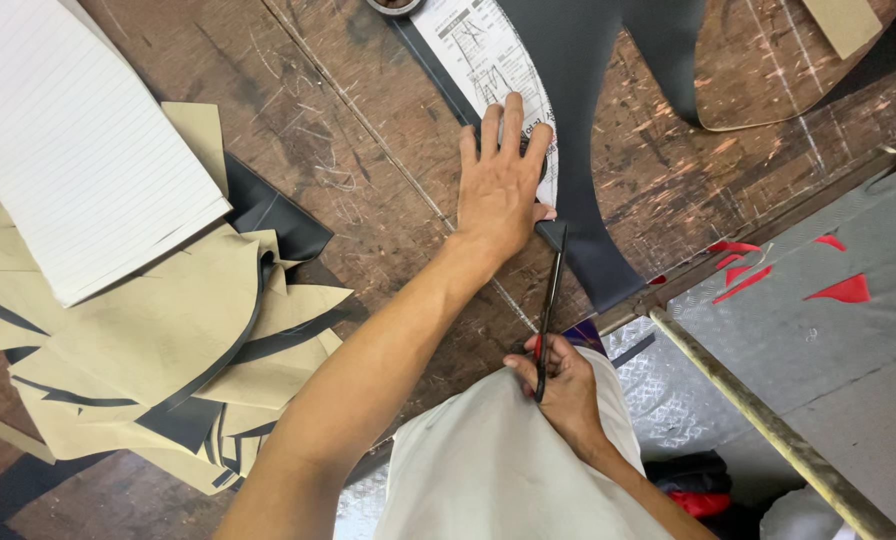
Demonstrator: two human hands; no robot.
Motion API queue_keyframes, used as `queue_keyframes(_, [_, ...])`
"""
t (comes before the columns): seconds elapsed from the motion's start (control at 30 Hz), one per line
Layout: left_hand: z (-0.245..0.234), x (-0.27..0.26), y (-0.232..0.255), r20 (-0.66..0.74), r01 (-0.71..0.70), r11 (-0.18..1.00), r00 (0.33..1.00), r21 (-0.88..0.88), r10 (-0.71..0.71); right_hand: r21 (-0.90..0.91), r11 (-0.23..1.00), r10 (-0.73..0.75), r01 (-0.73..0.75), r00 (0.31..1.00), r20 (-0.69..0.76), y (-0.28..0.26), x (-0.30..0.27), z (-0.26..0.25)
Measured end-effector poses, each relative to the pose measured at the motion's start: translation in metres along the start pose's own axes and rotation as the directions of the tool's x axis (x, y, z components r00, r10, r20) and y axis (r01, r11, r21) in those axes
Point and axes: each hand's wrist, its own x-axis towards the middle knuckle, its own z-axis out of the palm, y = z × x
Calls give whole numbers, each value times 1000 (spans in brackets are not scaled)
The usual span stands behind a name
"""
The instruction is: The person uses shears to cut a black sheet of material following a paper pattern template. They secure the template with weights, cut along the edges, and then mark the resulting piece with a white pen. The person repeats this process for a second piece of material.
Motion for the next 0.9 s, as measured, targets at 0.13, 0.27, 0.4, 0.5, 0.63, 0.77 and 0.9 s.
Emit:
queue_keyframes(0.13, [0, -1, -1, -50, -25, 1000, 998, 11, 26, 60, 998, 0, -1, 1000, 4, -3, -2, 1])
queue_keyframes(0.27, [1, -2, -2, -71, -32, 999, 997, 4, 32, -1, 1000, -14, 14, 1000, -19, -9, 5, -1])
queue_keyframes(0.4, [4, -2, -3, -88, -25, 1000, 996, -16, 24, -27, 999, -39, 38, 999, -36, -12, 9, -2])
queue_keyframes(0.5, [5, -1, -2, -95, -26, 999, 995, -28, 24, 62, 997, -54, 54, 998, -10, -10, 11, -2])
queue_keyframes(0.63, [5, -2, -2, -83, -18, 1000, 996, -24, 16, 56, 997, -44, 45, 999, -19, -6, 12, -3])
queue_keyframes(0.77, [2, -1, -2, -70, -10, 999, 998, -34, 7, 27, 999, -40, 40, 999, -23, -11, 13, -5])
queue_keyframes(0.9, [3, -1, -2, -52, 0, 999, 999, -49, -3, -53, 995, -91, 89, 995, -41, -16, 20, -7])
